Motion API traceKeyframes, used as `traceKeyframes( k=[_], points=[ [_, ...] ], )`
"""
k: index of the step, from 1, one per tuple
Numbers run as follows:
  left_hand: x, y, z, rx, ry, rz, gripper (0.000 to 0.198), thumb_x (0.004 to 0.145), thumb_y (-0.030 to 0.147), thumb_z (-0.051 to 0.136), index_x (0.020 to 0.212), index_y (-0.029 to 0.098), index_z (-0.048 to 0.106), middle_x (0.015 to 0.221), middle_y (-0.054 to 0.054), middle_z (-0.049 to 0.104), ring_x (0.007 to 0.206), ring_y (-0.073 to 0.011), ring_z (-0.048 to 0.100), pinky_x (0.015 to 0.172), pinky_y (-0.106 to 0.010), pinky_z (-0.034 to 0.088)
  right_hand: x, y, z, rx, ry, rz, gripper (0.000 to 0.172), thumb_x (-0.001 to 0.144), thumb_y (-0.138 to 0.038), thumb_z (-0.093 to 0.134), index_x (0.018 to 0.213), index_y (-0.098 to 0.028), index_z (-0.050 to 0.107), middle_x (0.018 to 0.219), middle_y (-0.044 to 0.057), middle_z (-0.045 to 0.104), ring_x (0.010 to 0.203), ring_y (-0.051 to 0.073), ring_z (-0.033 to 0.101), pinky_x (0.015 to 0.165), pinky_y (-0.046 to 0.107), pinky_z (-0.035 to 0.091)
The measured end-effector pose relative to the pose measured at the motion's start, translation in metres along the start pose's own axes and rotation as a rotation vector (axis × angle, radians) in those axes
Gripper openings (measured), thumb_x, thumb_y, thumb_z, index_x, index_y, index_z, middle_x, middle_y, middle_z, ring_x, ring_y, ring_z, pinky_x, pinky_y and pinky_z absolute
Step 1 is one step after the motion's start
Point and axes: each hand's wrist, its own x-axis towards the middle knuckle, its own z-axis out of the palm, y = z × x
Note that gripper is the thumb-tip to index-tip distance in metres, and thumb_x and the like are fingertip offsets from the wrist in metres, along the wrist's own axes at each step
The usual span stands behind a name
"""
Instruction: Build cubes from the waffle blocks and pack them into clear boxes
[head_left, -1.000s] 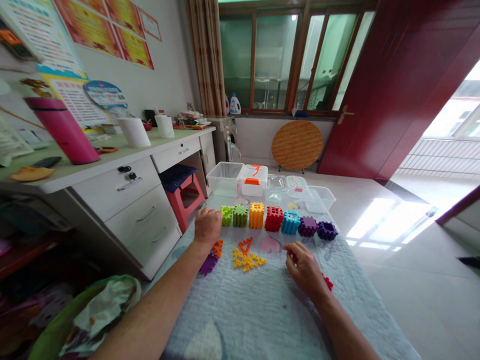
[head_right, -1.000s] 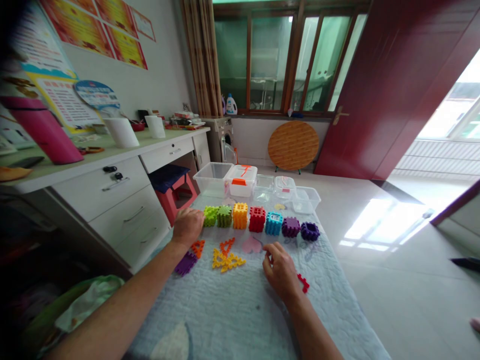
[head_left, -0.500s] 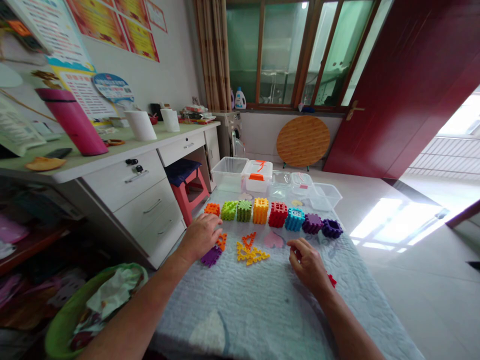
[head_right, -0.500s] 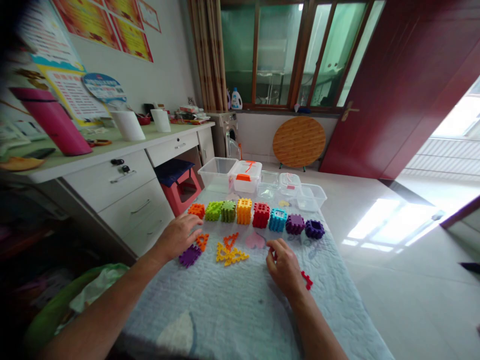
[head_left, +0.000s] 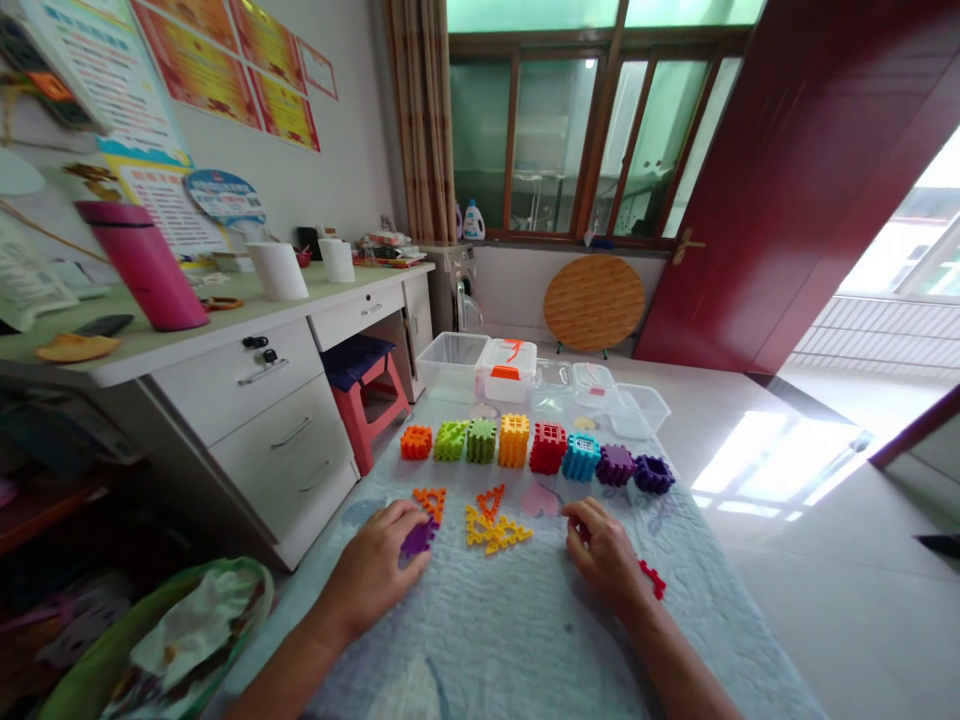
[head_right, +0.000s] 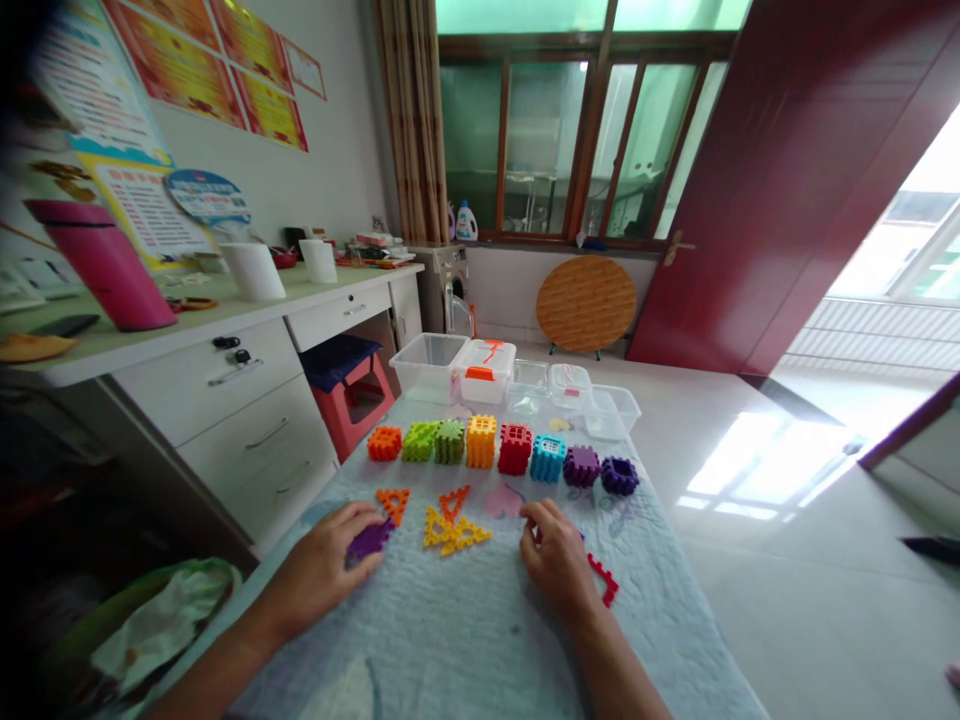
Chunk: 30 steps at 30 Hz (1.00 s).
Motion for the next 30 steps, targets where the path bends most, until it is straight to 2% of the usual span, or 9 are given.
traceKeyframes(
  k=[3, 7, 10, 13, 15, 18, 21, 27, 30],
  points=[
    [0.002, 0.028, 0.002, -0.165, 0.031, 0.024, 0.022, 0.077, 0.029, 0.063, 0.097, 0.021, 0.067, 0.109, -0.008, 0.063, 0.101, -0.0228, 0.059, 0.092, -0.036, 0.048, 0.000, -0.003, 0.002, 0.014, -0.036, -0.022, 0.021, 0.080, -0.012, 0.046, 0.092, -0.017, 0.062, 0.081, 0.004, 0.057, 0.073, 0.016, 0.056, 0.069, 0.028, 0.045],
    [0.018, 0.069, 0.023, -0.490, -0.067, 0.013, 0.020, 0.081, 0.035, 0.062, 0.094, 0.020, 0.066, 0.101, -0.006, 0.065, 0.094, -0.0201, 0.061, 0.084, -0.030, 0.049, -0.001, -0.004, 0.003, 0.023, -0.061, -0.041, 0.027, 0.075, -0.010, 0.048, 0.097, -0.018, 0.062, 0.086, 0.005, 0.059, 0.083, 0.019, 0.057, 0.077, 0.033, 0.047],
    [0.036, 0.093, 0.049, -0.803, -0.124, -0.097, 0.026, 0.082, 0.040, 0.062, 0.097, 0.018, 0.065, 0.097, -0.007, 0.067, 0.090, -0.0193, 0.061, 0.081, -0.029, 0.047, -0.004, -0.007, 0.003, 0.076, -0.072, -0.071, 0.052, 0.071, -0.010, 0.051, 0.122, -0.020, 0.054, 0.100, 0.006, 0.062, 0.092, 0.020, 0.057, 0.085, 0.036, 0.048],
    [0.049, 0.110, 0.072, -1.165, -0.211, -0.257, 0.032, 0.083, 0.044, 0.060, 0.099, 0.017, 0.062, 0.094, -0.007, 0.067, 0.085, -0.0175, 0.061, 0.076, -0.028, 0.046, -0.006, -0.008, 0.008, 0.135, -0.070, -0.092, 0.081, 0.068, -0.016, 0.061, 0.143, -0.020, 0.032, 0.126, 0.010, 0.055, 0.110, 0.023, 0.055, 0.097, 0.041, 0.046],
    [0.053, 0.119, 0.081, -1.401, -0.266, -0.356, 0.033, 0.082, 0.045, 0.060, 0.098, 0.017, 0.060, 0.092, -0.005, 0.066, 0.081, -0.0159, 0.060, 0.071, -0.026, 0.046, -0.007, -0.008, 0.014, 0.144, -0.036, -0.070, 0.083, 0.068, -0.022, 0.065, 0.144, -0.020, 0.031, 0.133, 0.012, 0.052, 0.119, 0.026, 0.052, 0.102, 0.043, 0.043],
    [0.054, 0.125, 0.089, -1.638, -0.289, -0.441, 0.029, 0.078, 0.038, 0.065, 0.096, 0.016, 0.060, 0.087, -0.003, 0.066, 0.076, -0.0130, 0.060, 0.068, -0.022, 0.043, -0.004, -0.006, 0.020, 0.151, 0.042, 0.001, 0.064, 0.073, -0.025, 0.065, 0.134, -0.019, 0.045, 0.128, 0.012, 0.058, 0.118, 0.027, 0.055, 0.100, 0.042, 0.045],
    [0.051, 0.123, 0.092, -1.709, -0.316, -0.523, 0.026, 0.077, 0.032, 0.066, 0.096, 0.016, 0.059, 0.084, -0.003, 0.066, 0.071, -0.0112, 0.059, 0.067, -0.021, 0.043, -0.001, -0.007, 0.019, 0.165, 0.046, 0.027, 0.052, 0.073, -0.025, 0.065, 0.123, -0.018, 0.054, 0.118, 0.011, 0.063, 0.109, 0.025, 0.060, 0.095, 0.039, 0.048],
    [0.048, 0.110, 0.097, -1.710, -0.299, -0.522, 0.026, 0.076, 0.028, 0.066, 0.097, 0.014, 0.058, 0.084, -0.005, 0.068, 0.073, -0.0139, 0.064, 0.065, -0.022, 0.043, -0.003, -0.016, 0.014, 0.193, -0.004, 0.096, 0.076, 0.064, -0.024, 0.070, 0.135, -0.018, 0.042, 0.124, 0.012, 0.059, 0.113, 0.026, 0.058, 0.098, 0.040, 0.046],
    [0.047, 0.107, 0.094, -1.655, -0.274, -0.515, 0.028, 0.075, 0.027, 0.066, 0.098, 0.015, 0.057, 0.084, -0.004, 0.069, 0.073, -0.0140, 0.064, 0.068, -0.023, 0.045, -0.003, -0.020, 0.015, 0.206, 0.023, 0.115, 0.065, 0.066, -0.023, 0.067, 0.127, -0.018, 0.047, 0.115, 0.010, 0.063, 0.100, 0.024, 0.062, 0.086, 0.035, 0.052]
  ],
)
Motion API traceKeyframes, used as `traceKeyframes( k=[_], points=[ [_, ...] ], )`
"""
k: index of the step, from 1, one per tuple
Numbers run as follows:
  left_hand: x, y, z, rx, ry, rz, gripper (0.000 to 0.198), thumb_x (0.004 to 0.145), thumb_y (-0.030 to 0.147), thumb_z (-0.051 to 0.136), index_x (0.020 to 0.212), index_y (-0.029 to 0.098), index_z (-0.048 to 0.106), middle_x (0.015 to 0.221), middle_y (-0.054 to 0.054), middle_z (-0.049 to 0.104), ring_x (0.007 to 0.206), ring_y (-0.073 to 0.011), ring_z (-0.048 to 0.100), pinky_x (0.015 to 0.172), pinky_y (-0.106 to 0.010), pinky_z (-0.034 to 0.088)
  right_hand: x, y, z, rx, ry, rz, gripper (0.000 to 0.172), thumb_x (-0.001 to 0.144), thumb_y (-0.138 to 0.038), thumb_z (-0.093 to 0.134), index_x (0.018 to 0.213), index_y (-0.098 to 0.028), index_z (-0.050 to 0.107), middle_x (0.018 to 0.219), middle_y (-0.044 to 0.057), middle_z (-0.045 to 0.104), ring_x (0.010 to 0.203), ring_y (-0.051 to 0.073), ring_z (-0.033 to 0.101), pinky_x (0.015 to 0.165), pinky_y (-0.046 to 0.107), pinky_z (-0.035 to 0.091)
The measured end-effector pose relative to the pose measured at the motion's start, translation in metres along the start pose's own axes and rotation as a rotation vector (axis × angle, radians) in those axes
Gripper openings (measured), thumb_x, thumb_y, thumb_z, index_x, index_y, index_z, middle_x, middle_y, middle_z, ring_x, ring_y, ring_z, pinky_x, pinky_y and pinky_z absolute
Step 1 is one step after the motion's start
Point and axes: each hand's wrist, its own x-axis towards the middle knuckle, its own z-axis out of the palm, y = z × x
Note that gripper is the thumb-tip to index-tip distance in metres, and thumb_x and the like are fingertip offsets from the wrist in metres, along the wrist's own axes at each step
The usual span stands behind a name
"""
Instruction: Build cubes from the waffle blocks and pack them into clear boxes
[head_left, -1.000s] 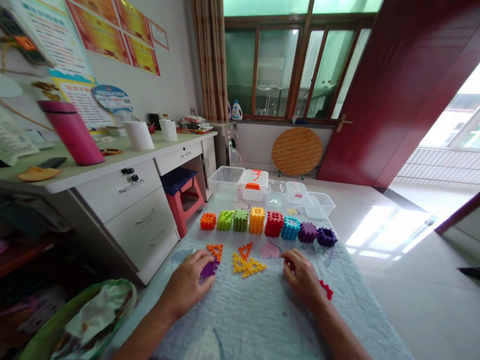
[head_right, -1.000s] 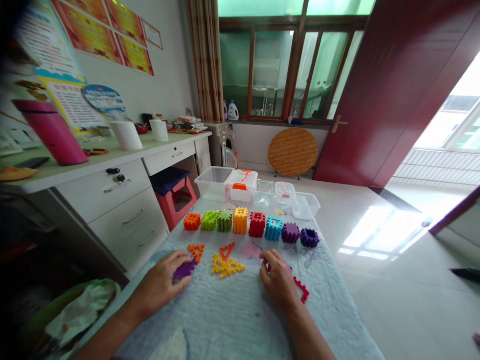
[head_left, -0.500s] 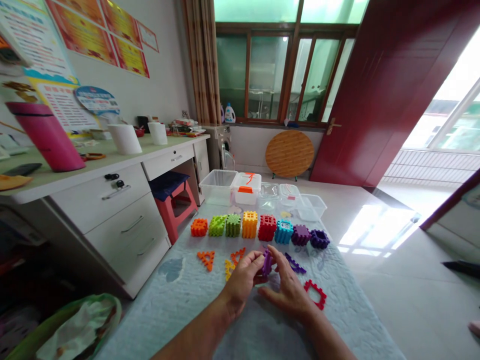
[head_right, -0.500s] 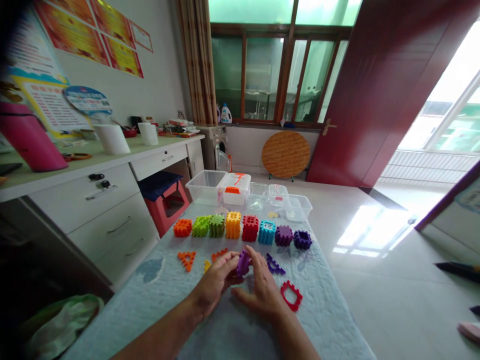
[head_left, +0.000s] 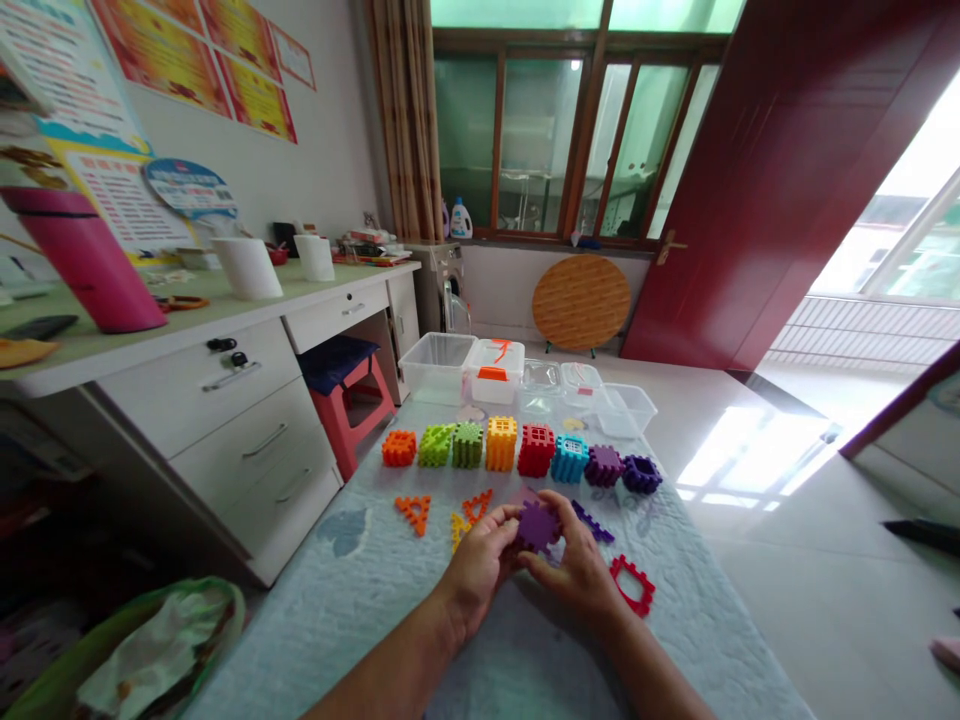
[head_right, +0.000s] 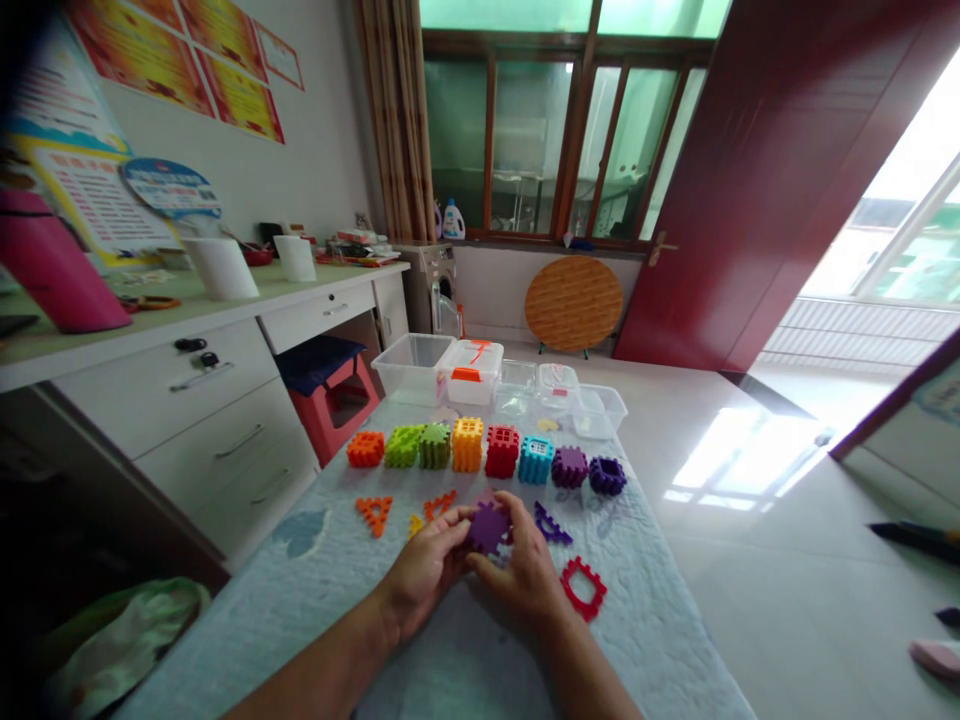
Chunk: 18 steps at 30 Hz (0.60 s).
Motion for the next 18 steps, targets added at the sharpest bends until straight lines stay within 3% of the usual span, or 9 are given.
traceKeyframes(
  k=[3, 7, 12, 18],
  points=[
    [-0.003, 0.004, 0.000, 0.077, 0.018, 0.027, 0.029, 0.076, 0.029, 0.065, 0.100, 0.015, 0.055, 0.084, -0.004, 0.069, 0.075, -0.0149, 0.065, 0.072, -0.025, 0.046, 0.002, -0.003, -0.001, -0.008, 0.009, -0.046, 0.051, 0.067, -0.023, 0.066, 0.116, -0.019, 0.054, 0.105, 0.008, 0.065, 0.088, 0.021, 0.063, 0.076, 0.031, 0.053],
    [-0.009, 0.010, -0.001, 0.246, -0.018, 0.108, 0.031, 0.080, 0.030, 0.061, 0.105, 0.015, 0.054, 0.089, -0.007, 0.069, 0.081, -0.0172, 0.066, 0.078, -0.029, 0.048, 0.003, -0.002, -0.002, -0.050, 0.012, -0.099, 0.043, 0.068, -0.024, 0.067, 0.110, -0.019, 0.058, 0.098, 0.007, 0.065, 0.084, 0.020, 0.061, 0.073, 0.030, 0.052],
    [-0.014, 0.010, -0.014, 0.546, -0.046, 0.302, 0.040, 0.080, 0.025, 0.065, 0.118, 0.019, 0.055, 0.115, -0.011, 0.063, 0.101, -0.0205, 0.061, 0.089, -0.031, 0.046, 0.001, 0.006, 0.000, -0.088, 0.002, -0.113, 0.049, 0.068, -0.026, 0.066, 0.116, -0.019, 0.058, 0.107, 0.009, 0.066, 0.089, 0.022, 0.063, 0.079, 0.034, 0.053],
    [-0.017, 0.004, -0.022, 0.664, -0.031, 0.371, 0.046, 0.082, 0.022, 0.062, 0.127, 0.021, 0.056, 0.120, -0.011, 0.062, 0.100, -0.0211, 0.062, 0.092, -0.033, 0.047, -0.001, 0.008, 0.003, -0.094, -0.048, -0.132, 0.052, 0.068, -0.020, 0.062, 0.120, -0.020, 0.057, 0.113, 0.010, 0.064, 0.102, 0.024, 0.062, 0.089, 0.036, 0.052]
  ],
)
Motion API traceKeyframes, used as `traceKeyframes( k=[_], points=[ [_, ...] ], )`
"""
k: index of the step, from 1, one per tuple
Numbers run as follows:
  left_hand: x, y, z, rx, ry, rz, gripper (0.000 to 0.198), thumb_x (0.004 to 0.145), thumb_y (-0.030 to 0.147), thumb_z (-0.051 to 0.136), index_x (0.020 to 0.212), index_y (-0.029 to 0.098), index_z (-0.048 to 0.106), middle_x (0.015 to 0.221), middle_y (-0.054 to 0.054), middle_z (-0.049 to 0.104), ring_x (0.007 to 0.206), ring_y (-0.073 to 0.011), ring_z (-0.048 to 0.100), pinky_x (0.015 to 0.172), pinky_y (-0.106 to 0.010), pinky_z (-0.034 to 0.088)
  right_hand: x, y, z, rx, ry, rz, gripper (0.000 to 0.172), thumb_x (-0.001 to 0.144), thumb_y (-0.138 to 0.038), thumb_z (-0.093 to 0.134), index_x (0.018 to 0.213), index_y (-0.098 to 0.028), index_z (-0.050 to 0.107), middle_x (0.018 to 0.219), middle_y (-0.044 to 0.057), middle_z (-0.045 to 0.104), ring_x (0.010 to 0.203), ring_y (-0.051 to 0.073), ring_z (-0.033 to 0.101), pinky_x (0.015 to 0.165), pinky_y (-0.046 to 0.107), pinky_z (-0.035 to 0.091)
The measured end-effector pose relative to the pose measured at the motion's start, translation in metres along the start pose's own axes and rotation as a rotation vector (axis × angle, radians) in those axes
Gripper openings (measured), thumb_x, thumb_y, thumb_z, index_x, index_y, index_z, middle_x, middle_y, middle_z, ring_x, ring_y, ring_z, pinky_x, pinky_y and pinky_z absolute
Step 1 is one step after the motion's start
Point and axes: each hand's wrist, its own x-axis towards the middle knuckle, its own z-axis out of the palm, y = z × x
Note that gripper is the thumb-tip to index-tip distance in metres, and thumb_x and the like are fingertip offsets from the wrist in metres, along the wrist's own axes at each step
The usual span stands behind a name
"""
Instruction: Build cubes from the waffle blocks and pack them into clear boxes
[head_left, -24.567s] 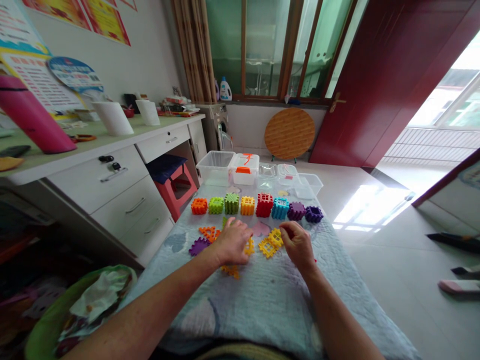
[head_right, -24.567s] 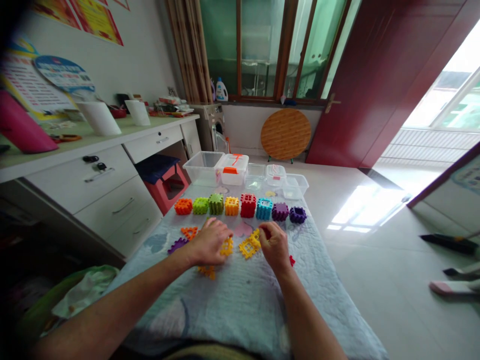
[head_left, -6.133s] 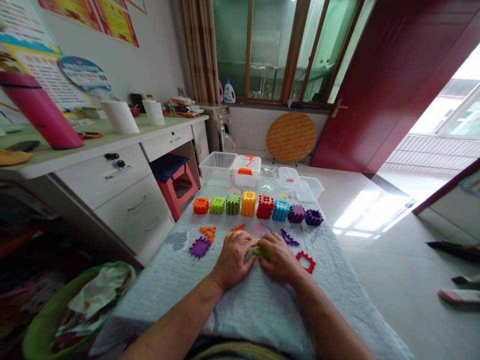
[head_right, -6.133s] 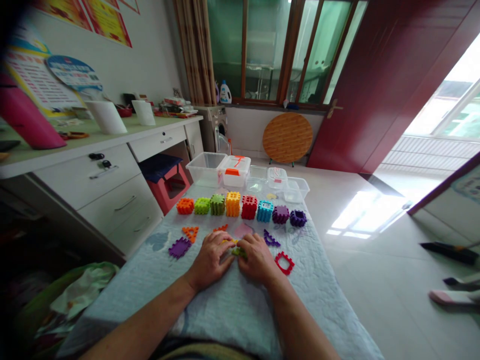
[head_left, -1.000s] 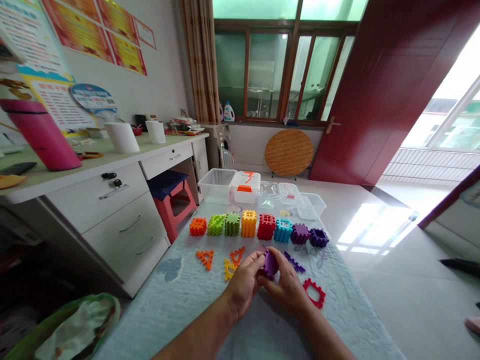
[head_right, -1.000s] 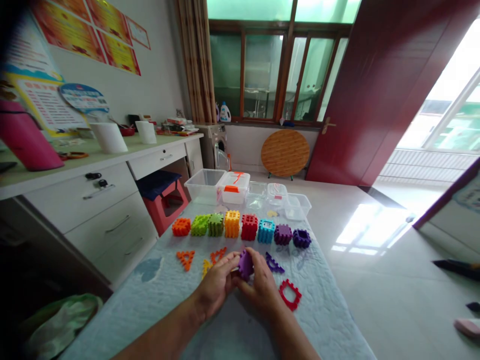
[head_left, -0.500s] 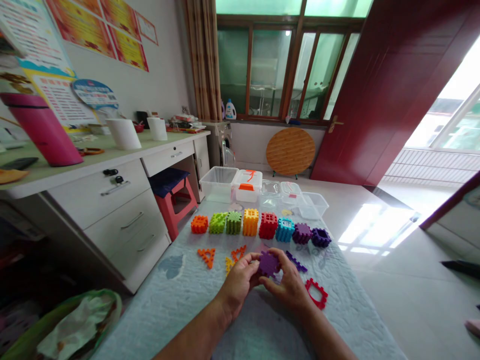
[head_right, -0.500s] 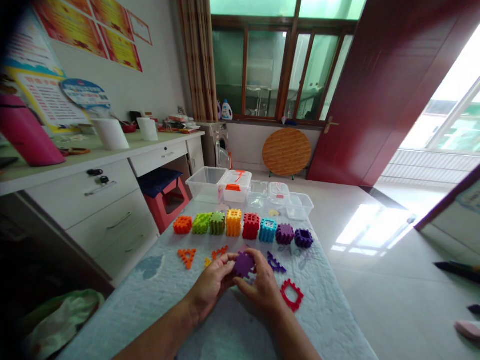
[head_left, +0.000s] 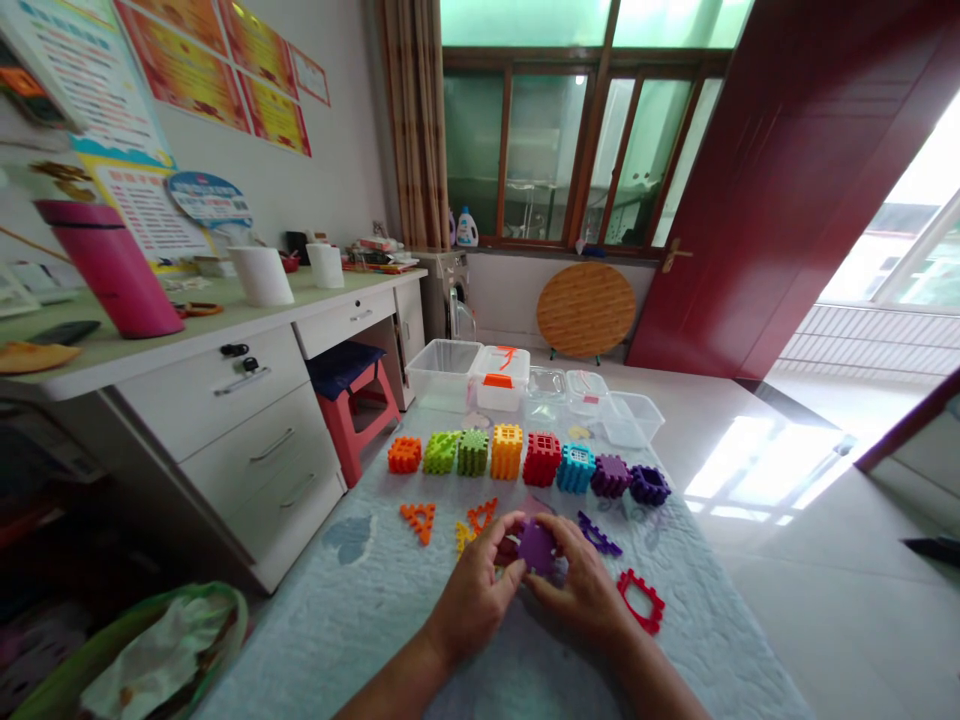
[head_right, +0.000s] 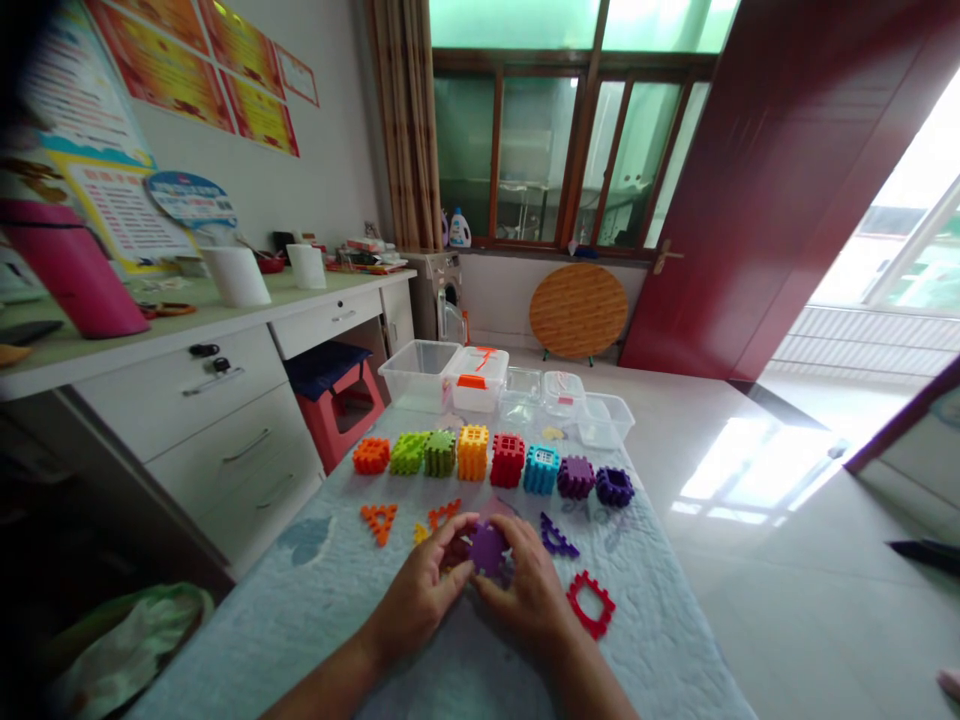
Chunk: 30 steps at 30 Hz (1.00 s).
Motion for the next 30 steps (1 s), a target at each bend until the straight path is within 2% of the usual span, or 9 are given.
traceKeyframes(
  k=[4, 6, 8, 12, 16, 20, 24, 26, 30],
  points=[
    [-0.001, -0.003, 0.002, 0.016, 0.038, 0.020, 0.048, 0.081, 0.023, 0.064, 0.128, 0.021, 0.058, 0.117, -0.010, 0.065, 0.098, -0.0216, 0.063, 0.092, -0.033, 0.047, -0.001, 0.003, 0.004, -0.020, 0.004, -0.002, 0.059, 0.067, -0.018, 0.061, 0.126, -0.019, 0.053, 0.123, 0.012, 0.060, 0.116, 0.026, 0.056, 0.098, 0.040, 0.047],
    [-0.001, -0.006, 0.002, 0.019, 0.058, 0.023, 0.048, 0.079, 0.023, 0.066, 0.127, 0.022, 0.059, 0.115, -0.010, 0.066, 0.096, -0.0220, 0.063, 0.092, -0.034, 0.047, -0.002, 0.005, 0.006, -0.014, 0.031, 0.005, 0.065, 0.067, -0.018, 0.061, 0.131, -0.019, 0.047, 0.125, 0.012, 0.058, 0.114, 0.026, 0.057, 0.096, 0.039, 0.049],
    [-0.001, -0.007, 0.001, 0.081, 0.082, 0.044, 0.048, 0.078, 0.024, 0.066, 0.126, 0.023, 0.060, 0.116, -0.010, 0.066, 0.098, -0.0232, 0.063, 0.094, -0.035, 0.047, -0.002, 0.004, 0.007, 0.001, 0.036, 0.000, 0.063, 0.068, -0.018, 0.061, 0.129, -0.020, 0.047, 0.121, 0.011, 0.060, 0.108, 0.024, 0.060, 0.091, 0.037, 0.051],
    [0.001, -0.004, -0.007, 0.437, 0.189, 0.215, 0.037, 0.082, 0.026, 0.060, 0.119, 0.025, 0.063, 0.116, -0.010, 0.065, 0.109, -0.0266, 0.058, 0.100, -0.041, 0.042, 0.001, 0.002, 0.001, -0.011, 0.046, -0.021, 0.049, 0.069, -0.016, 0.062, 0.117, -0.021, 0.054, 0.112, 0.008, 0.060, 0.104, 0.023, 0.058, 0.090, 0.036, 0.051],
    [0.008, 0.002, -0.031, 0.899, 0.357, 0.323, 0.034, 0.086, 0.027, 0.051, 0.119, 0.020, 0.060, 0.119, -0.012, 0.063, 0.114, -0.0288, 0.053, 0.104, -0.048, 0.034, 0.007, 0.009, -0.013, -0.100, 0.174, -0.007, 0.049, 0.073, -0.020, 0.064, 0.120, -0.022, 0.054, 0.115, 0.010, 0.053, 0.110, 0.026, 0.052, 0.097, 0.042, 0.046],
    [0.013, -0.006, -0.057, 1.240, 0.438, 0.140, 0.038, 0.085, 0.033, 0.054, 0.120, 0.017, 0.060, 0.130, -0.016, 0.056, 0.124, -0.0344, 0.044, 0.106, -0.057, 0.024, 0.014, 0.022, -0.033, -0.194, 0.324, 0.060, 0.048, 0.076, -0.024, 0.063, 0.123, -0.022, 0.054, 0.116, 0.010, 0.049, 0.112, 0.028, 0.048, 0.100, 0.048, 0.041],
    [0.013, -0.019, -0.067, 1.358, 0.420, -0.088, 0.042, 0.085, 0.043, 0.053, 0.119, 0.019, 0.061, 0.130, -0.015, 0.055, 0.123, -0.0347, 0.043, 0.102, -0.055, 0.028, 0.020, 0.034, -0.052, -0.217, 0.302, 0.123, 0.049, 0.075, -0.023, 0.061, 0.123, -0.022, 0.053, 0.118, 0.009, 0.051, 0.110, 0.028, 0.048, 0.099, 0.048, 0.041],
    [0.013, -0.020, -0.068, 1.349, 0.387, -0.099, 0.040, 0.086, 0.043, 0.052, 0.118, 0.021, 0.061, 0.128, -0.013, 0.056, 0.120, -0.0317, 0.046, 0.100, -0.050, 0.032, 0.023, 0.040, -0.062, -0.215, 0.264, 0.145, 0.049, 0.073, -0.024, 0.060, 0.123, -0.023, 0.054, 0.118, 0.008, 0.052, 0.109, 0.027, 0.049, 0.098, 0.047, 0.041],
    [0.015, -0.024, -0.070, 1.267, 0.349, 0.001, 0.036, 0.087, 0.040, 0.051, 0.114, 0.021, 0.063, 0.123, -0.011, 0.060, 0.114, -0.0277, 0.052, 0.099, -0.043, 0.037, 0.035, 0.056, -0.088, -0.262, 0.195, 0.150, 0.049, 0.071, -0.026, 0.059, 0.120, -0.022, 0.056, 0.116, 0.008, 0.055, 0.108, 0.027, 0.051, 0.097, 0.044, 0.041]
  ],
)
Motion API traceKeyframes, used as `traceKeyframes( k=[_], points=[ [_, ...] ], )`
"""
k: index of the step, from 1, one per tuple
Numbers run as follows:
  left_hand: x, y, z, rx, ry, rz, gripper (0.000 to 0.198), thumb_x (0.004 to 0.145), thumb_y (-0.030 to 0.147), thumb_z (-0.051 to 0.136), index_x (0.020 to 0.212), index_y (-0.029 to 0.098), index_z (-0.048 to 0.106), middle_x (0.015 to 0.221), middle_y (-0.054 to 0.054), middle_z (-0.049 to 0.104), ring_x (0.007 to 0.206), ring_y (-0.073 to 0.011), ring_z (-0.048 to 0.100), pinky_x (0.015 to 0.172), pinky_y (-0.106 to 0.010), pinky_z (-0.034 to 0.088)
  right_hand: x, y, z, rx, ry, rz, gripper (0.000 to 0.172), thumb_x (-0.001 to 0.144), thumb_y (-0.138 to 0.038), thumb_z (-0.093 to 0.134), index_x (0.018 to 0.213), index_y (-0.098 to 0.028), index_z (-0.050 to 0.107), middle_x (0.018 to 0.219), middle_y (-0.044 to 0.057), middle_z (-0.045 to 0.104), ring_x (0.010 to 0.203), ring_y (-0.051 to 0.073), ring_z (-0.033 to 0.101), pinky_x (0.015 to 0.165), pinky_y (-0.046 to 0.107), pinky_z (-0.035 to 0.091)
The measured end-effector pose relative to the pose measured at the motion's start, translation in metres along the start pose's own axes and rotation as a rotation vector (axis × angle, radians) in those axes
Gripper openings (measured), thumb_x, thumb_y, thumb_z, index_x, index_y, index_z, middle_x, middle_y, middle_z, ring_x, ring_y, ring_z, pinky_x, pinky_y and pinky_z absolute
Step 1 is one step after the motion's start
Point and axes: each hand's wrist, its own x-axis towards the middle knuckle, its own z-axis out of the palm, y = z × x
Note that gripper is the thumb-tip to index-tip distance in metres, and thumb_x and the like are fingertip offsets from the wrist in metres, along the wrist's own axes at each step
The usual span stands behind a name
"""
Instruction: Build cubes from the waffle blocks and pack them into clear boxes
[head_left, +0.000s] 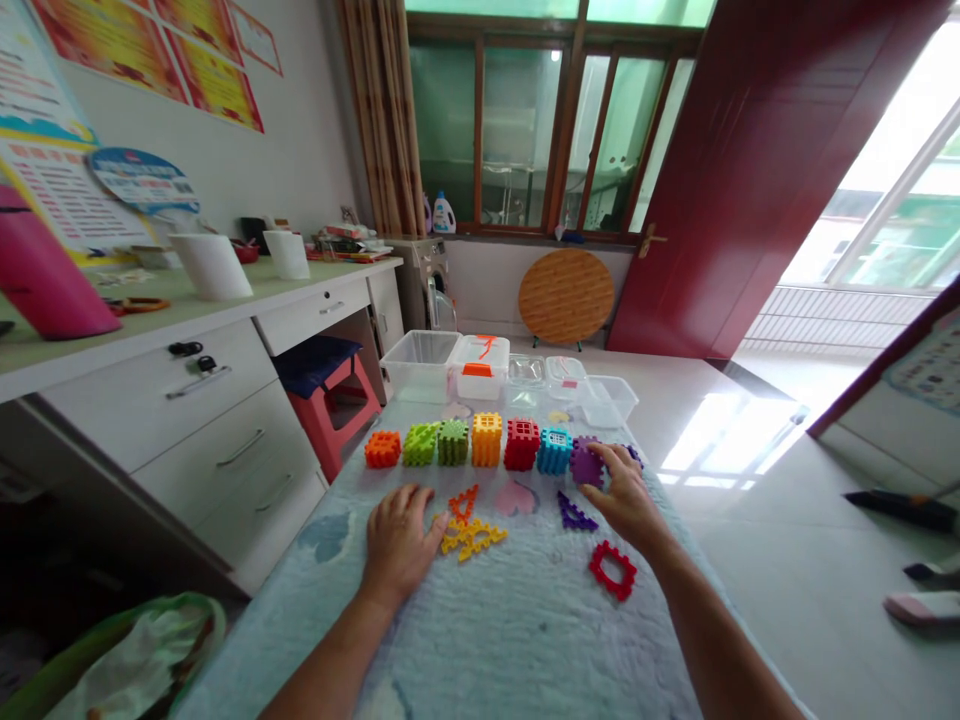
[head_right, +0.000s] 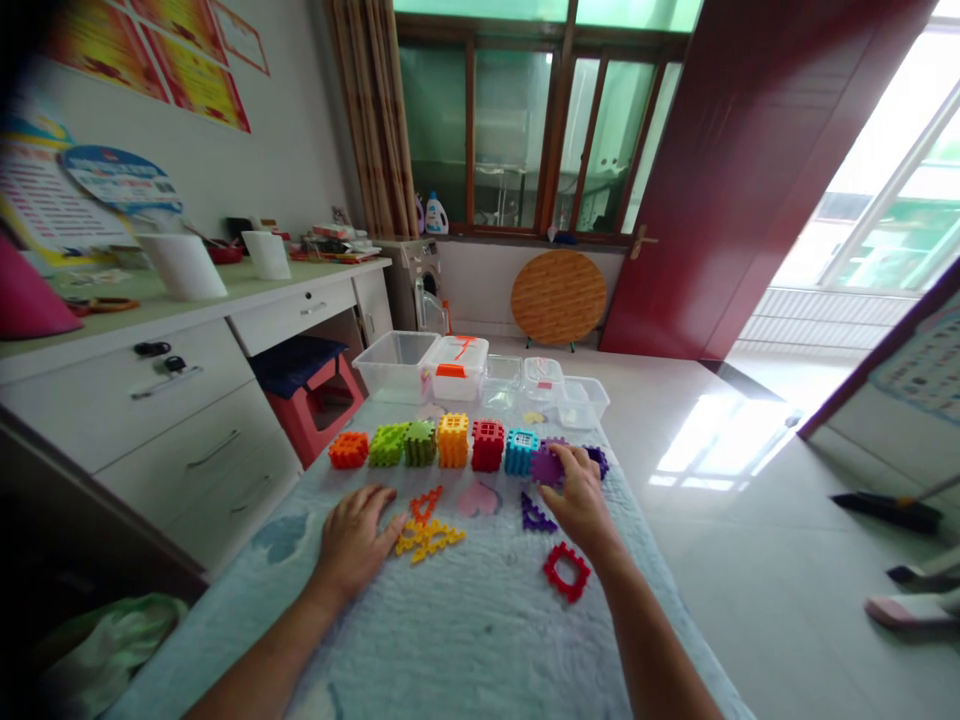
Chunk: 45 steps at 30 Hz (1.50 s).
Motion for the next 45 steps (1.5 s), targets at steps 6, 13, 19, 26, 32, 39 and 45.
traceKeyframes(
  k=[6, 13, 19, 26, 32, 39, 45],
  points=[
    [0.003, -0.011, 0.012, -0.179, 0.043, 0.051, 0.033, 0.085, 0.034, 0.050, 0.110, 0.018, 0.064, 0.118, -0.010, 0.063, 0.109, -0.0257, 0.057, 0.097, -0.041, 0.042, 0.044, 0.038, -0.027, -0.147, -0.124, 0.104, 0.052, 0.068, -0.030, 0.062, 0.119, -0.018, 0.059, 0.112, 0.009, 0.059, 0.102, 0.027, 0.056, 0.095, 0.041, 0.041],
    [0.003, -0.014, 0.014, -0.220, 0.078, 0.051, 0.032, 0.083, 0.034, 0.052, 0.107, 0.018, 0.065, 0.116, -0.010, 0.063, 0.107, -0.0270, 0.057, 0.097, -0.043, 0.044, 0.068, 0.050, -0.022, -0.226, -0.333, 0.068, 0.053, 0.065, -0.023, 0.064, 0.117, -0.017, 0.062, 0.113, 0.011, 0.059, 0.108, 0.029, 0.054, 0.097, 0.040, 0.038],
    [0.004, -0.015, 0.016, -0.179, 0.107, 0.057, 0.032, 0.081, 0.034, 0.055, 0.105, 0.017, 0.067, 0.117, -0.012, 0.061, 0.110, -0.0291, 0.054, 0.098, -0.044, 0.042, 0.075, 0.042, -0.019, -0.266, -0.383, 0.071, 0.059, 0.063, -0.021, 0.067, 0.121, -0.018, 0.060, 0.120, 0.012, 0.056, 0.112, 0.029, 0.052, 0.098, 0.040, 0.037],
    [0.004, -0.016, 0.016, -0.161, 0.106, 0.073, 0.032, 0.080, 0.033, 0.056, 0.106, 0.018, 0.067, 0.116, -0.012, 0.061, 0.109, -0.0286, 0.055, 0.098, -0.043, 0.043, 0.034, 0.008, -0.033, -0.170, -0.222, 0.032, 0.034, 0.072, -0.023, 0.062, 0.106, -0.017, 0.063, 0.101, 0.008, 0.060, 0.093, 0.022, 0.057, 0.083, 0.032, 0.042],
    [0.003, -0.014, 0.015, -0.147, 0.100, 0.075, 0.031, 0.078, 0.031, 0.057, 0.105, 0.018, 0.067, 0.115, -0.012, 0.063, 0.107, -0.0288, 0.057, 0.096, -0.043, 0.045, -0.025, -0.020, -0.008, -0.282, -0.457, -0.007, 0.025, 0.069, -0.008, 0.054, 0.091, -0.017, 0.063, 0.091, 0.007, 0.060, 0.087, 0.020, 0.055, 0.079, 0.029, 0.039],
    [0.004, -0.016, 0.017, -0.158, 0.108, 0.079, 0.031, 0.078, 0.031, 0.057, 0.104, 0.019, 0.067, 0.114, -0.010, 0.063, 0.108, -0.0275, 0.057, 0.096, -0.041, 0.045, -0.033, -0.009, 0.008, -0.228, -0.394, 0.029, 0.025, 0.071, -0.009, 0.048, 0.088, -0.016, 0.065, 0.088, 0.007, 0.062, 0.083, 0.019, 0.056, 0.077, 0.027, 0.039],
    [0.006, -0.019, 0.020, -0.186, 0.102, 0.078, 0.032, 0.078, 0.032, 0.056, 0.105, 0.017, 0.066, 0.115, -0.012, 0.063, 0.107, -0.0282, 0.057, 0.097, -0.043, 0.044, -0.036, 0.009, 0.000, -0.088, -0.244, 0.061, 0.023, 0.075, -0.016, 0.046, 0.083, -0.018, 0.068, 0.082, 0.004, 0.064, 0.078, 0.017, 0.058, 0.075, 0.028, 0.041]
  ],
)
